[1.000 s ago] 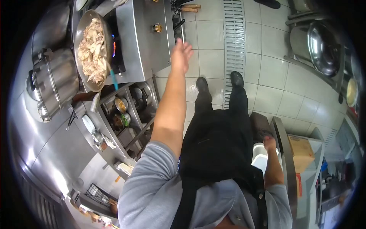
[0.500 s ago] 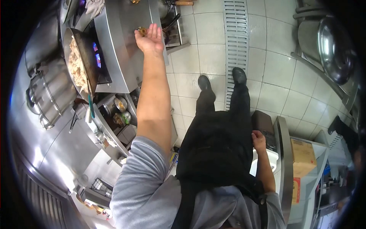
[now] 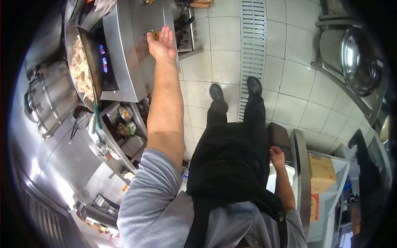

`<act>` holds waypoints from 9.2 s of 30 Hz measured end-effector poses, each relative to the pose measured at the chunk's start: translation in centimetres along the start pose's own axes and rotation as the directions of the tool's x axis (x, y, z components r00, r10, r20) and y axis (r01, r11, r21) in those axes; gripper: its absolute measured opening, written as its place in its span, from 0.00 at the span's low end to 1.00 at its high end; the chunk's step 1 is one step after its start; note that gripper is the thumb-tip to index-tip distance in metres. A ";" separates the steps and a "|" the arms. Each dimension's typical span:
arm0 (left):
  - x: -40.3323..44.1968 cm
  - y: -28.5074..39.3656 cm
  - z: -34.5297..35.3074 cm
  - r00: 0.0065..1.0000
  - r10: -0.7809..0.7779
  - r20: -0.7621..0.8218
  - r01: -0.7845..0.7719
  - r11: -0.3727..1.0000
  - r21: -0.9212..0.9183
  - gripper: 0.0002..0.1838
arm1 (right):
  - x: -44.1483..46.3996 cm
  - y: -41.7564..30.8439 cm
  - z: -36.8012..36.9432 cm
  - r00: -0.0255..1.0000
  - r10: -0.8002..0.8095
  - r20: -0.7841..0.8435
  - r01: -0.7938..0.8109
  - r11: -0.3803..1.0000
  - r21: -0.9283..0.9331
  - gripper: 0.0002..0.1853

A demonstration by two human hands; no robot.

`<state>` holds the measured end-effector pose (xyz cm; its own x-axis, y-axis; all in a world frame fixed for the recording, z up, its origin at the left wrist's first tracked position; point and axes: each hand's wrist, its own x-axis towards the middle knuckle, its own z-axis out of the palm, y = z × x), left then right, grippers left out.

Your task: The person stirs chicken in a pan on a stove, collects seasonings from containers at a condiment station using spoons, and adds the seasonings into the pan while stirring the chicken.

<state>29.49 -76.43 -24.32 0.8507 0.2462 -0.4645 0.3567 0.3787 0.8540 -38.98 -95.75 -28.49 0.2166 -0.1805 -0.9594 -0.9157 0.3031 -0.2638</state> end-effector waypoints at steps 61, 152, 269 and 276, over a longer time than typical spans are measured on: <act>-1.0 0.6 1.3 0.989 0.029 -0.145 -0.030 1.000 -0.001 0.35 | -1.0 -2.9 0.0 1.000 -0.008 -0.004 0.008 0.998 -0.070 0.14; -48.2 63.1 -23.7 -0.743 0.654 0.142 -0.665 -0.745 -0.053 0.30 | -63.1 -56.3 26.1 -0.908 -0.099 0.406 0.089 -0.995 -0.042 0.18; -31.1 5.5 -54.7 0.925 -0.221 -0.308 0.372 0.682 0.630 0.22 | -27.8 -73.7 41.9 0.581 -0.587 0.564 0.713 0.033 -0.700 0.15; -28.7 1.5 -58.0 0.998 -0.056 -0.033 0.059 0.555 0.830 0.20 | -37.1 -70.5 37.9 0.224 -0.689 0.689 0.492 -0.530 -0.690 0.12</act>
<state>-16.77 -31.17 -23.34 0.8159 0.2540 -0.5194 0.5686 -0.5154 0.6412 30.38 -74.94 21.94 0.9128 0.3956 -0.1014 0.3588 -0.8954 -0.2637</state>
